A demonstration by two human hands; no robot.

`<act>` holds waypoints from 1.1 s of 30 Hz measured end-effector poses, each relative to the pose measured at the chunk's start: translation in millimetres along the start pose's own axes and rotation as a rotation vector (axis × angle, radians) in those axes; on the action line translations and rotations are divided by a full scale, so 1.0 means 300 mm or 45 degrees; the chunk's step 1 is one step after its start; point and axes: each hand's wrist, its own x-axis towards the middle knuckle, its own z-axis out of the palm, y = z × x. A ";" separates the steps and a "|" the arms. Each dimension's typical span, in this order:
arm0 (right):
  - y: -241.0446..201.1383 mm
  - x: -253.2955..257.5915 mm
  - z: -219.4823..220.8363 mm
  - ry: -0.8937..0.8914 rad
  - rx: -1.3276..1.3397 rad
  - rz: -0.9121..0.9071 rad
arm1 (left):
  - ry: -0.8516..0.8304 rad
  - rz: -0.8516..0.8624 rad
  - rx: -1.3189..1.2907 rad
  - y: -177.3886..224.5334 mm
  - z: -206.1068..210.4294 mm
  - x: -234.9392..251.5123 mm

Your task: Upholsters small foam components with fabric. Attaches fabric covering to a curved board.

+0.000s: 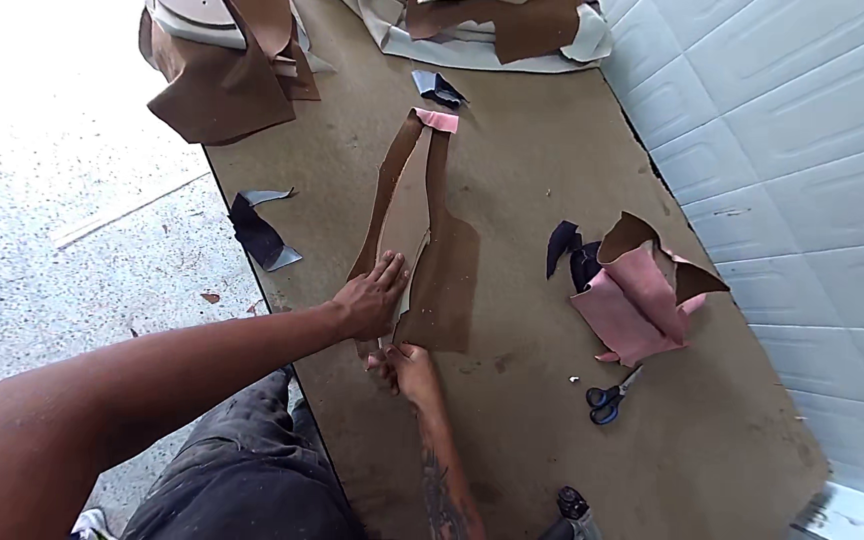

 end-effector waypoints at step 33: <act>0.904 -0.672 -0.711 1.440 -0.213 0.400 | 0.186 0.115 -0.010 -0.029 0.084 -0.028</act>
